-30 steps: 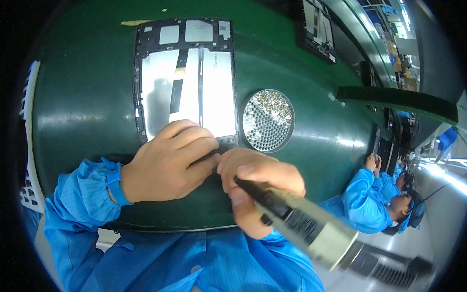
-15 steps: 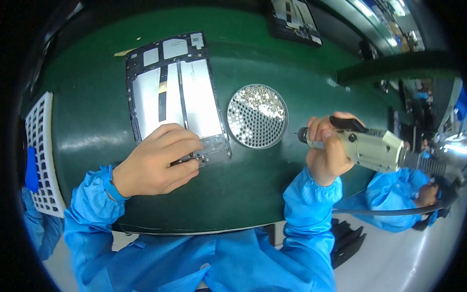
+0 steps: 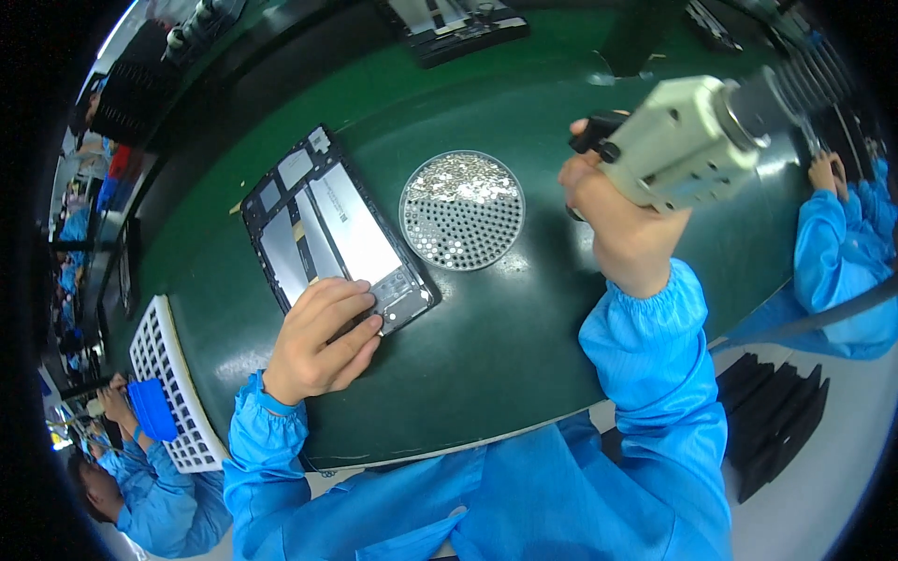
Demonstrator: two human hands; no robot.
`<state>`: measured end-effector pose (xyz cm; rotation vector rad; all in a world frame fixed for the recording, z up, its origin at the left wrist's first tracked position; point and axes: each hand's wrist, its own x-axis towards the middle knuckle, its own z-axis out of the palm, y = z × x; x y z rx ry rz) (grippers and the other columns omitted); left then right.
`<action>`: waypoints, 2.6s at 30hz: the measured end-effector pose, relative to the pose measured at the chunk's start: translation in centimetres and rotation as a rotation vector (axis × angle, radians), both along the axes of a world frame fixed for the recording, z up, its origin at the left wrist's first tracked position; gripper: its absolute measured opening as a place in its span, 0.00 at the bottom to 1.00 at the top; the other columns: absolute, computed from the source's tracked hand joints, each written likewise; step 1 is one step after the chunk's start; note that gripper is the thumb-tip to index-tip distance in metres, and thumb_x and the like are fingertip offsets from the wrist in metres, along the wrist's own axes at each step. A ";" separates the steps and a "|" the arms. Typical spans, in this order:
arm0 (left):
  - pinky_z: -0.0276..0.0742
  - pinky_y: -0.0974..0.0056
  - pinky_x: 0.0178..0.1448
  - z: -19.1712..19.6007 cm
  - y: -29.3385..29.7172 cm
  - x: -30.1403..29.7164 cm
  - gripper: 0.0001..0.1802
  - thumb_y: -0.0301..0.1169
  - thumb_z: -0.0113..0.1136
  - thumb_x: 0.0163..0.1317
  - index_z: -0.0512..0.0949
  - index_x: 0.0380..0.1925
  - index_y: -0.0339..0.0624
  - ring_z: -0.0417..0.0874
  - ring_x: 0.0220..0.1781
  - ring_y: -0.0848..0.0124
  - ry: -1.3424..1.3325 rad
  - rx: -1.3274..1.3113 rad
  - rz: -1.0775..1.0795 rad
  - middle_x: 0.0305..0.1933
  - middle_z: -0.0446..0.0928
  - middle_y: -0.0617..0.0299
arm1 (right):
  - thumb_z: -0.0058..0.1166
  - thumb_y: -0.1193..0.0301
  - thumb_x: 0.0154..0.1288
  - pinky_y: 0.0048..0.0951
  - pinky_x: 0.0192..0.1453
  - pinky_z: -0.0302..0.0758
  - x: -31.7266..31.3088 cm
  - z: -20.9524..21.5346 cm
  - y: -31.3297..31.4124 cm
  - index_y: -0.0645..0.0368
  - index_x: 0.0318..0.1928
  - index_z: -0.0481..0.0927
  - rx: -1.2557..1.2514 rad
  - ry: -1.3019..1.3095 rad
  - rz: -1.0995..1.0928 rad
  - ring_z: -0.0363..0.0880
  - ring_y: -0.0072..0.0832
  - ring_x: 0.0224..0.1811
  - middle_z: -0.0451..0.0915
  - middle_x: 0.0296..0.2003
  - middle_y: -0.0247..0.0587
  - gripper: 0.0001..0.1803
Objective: The person secures internal components and ribbon cables inside tablet casings with screws using an electric screwdriver on an assembly line.
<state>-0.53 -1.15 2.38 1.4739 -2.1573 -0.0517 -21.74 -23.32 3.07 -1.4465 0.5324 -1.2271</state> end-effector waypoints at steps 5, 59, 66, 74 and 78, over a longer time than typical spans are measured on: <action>0.76 0.52 0.50 0.0 0.4 -0.4 0.14 0.21 0.69 0.40 0.80 0.31 0.34 0.79 0.48 0.54 0.076 0.050 0.034 0.42 0.77 0.50 | 0.46 0.83 0.51 0.35 0.35 0.71 0.1 -0.2 -0.1 0.68 0.45 0.72 -0.063 -0.036 -0.003 0.68 0.25 0.23 0.73 0.23 0.38 0.17; 0.78 0.57 0.44 -1.1 1.4 -2.6 0.14 0.22 0.71 0.43 0.80 0.32 0.32 0.81 0.47 0.53 -0.079 -0.033 0.207 0.38 0.77 0.52 | 0.47 0.82 0.52 0.34 0.36 0.72 -1.1 -0.8 -0.1 0.69 0.44 0.73 -0.169 0.077 -0.015 0.70 0.24 0.23 0.74 0.24 0.38 0.16; 0.81 0.55 0.42 -0.6 1.2 -2.3 0.13 0.20 0.70 0.42 0.80 0.30 0.31 0.82 0.45 0.51 -0.131 -0.051 0.140 0.35 0.77 0.50 | 0.47 0.81 0.52 0.35 0.36 0.72 -1.1 -0.8 -0.1 0.70 0.45 0.72 -0.195 0.121 -0.039 0.70 0.24 0.23 0.75 0.24 0.38 0.17; 0.80 0.56 0.41 -0.6 0.8 -1.9 0.12 0.22 0.71 0.42 0.79 0.28 0.32 0.82 0.44 0.52 -0.131 -0.037 0.111 0.33 0.76 0.52 | 0.46 0.82 0.52 0.36 0.36 0.73 -1.2 -1.4 -0.2 0.71 0.46 0.72 -0.236 0.148 -0.051 0.70 0.25 0.23 0.75 0.25 0.38 0.17; 0.76 0.56 0.42 -0.4 0.4 -1.4 0.14 0.23 0.71 0.39 0.78 0.28 0.36 0.79 0.47 0.55 -0.026 0.038 0.102 0.36 0.74 0.54 | 0.47 0.82 0.53 0.35 0.36 0.73 -1.0 -1.1 0.1 0.70 0.46 0.73 -0.167 0.118 -0.047 0.71 0.25 0.23 0.75 0.26 0.38 0.17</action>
